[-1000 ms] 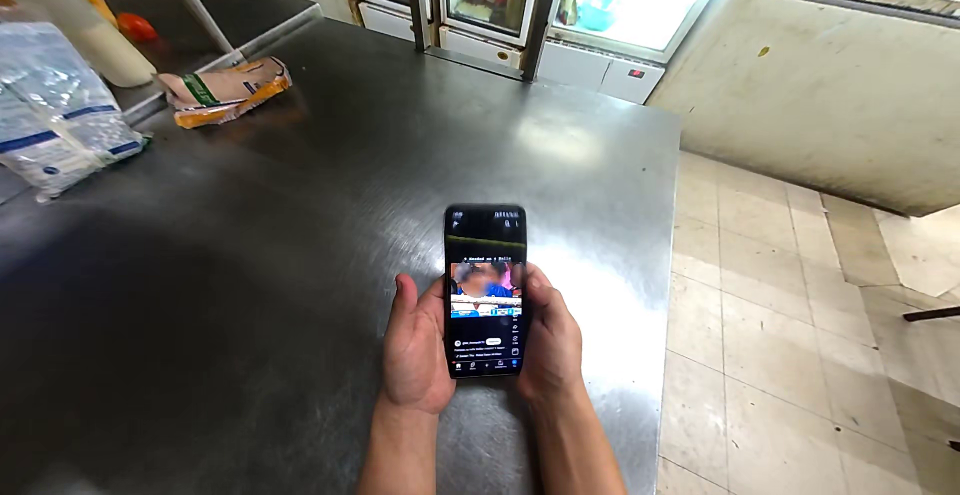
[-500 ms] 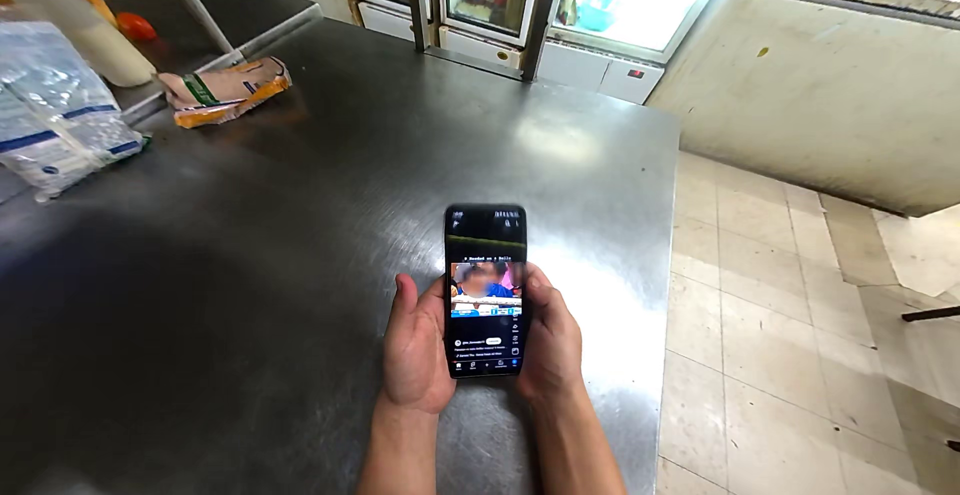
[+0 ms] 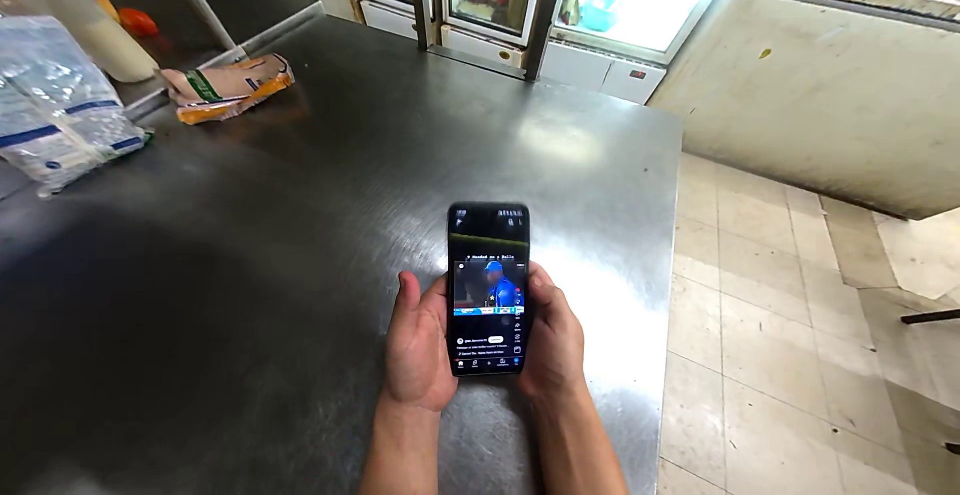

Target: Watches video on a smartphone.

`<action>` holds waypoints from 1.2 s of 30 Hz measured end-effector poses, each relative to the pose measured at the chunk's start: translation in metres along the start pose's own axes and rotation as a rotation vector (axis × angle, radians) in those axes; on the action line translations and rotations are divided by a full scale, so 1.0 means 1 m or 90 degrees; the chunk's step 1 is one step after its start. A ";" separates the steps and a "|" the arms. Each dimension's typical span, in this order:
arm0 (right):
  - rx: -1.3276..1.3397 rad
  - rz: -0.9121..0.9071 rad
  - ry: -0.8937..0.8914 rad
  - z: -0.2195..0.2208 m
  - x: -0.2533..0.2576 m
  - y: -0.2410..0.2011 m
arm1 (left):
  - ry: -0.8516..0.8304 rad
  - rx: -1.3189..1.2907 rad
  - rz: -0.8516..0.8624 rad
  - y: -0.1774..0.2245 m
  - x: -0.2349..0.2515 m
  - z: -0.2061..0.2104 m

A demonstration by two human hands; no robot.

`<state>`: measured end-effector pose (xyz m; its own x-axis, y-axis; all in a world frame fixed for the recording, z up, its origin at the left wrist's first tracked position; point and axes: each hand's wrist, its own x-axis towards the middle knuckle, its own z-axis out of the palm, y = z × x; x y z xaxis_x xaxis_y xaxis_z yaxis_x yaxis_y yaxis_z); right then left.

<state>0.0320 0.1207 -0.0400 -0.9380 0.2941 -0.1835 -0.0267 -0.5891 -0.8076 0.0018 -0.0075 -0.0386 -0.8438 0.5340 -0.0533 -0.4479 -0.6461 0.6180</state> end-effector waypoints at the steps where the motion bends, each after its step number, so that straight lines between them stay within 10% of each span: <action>1: -0.001 0.000 0.002 0.000 0.000 0.000 | 0.001 0.000 0.000 0.000 0.000 0.000; 36: -0.004 0.004 0.001 0.000 0.000 -0.001 | 0.014 -0.001 -0.003 0.000 0.000 0.002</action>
<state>0.0323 0.1215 -0.0395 -0.9376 0.2916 -0.1895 -0.0187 -0.5864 -0.8098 0.0021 -0.0069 -0.0369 -0.8479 0.5249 -0.0739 -0.4525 -0.6442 0.6166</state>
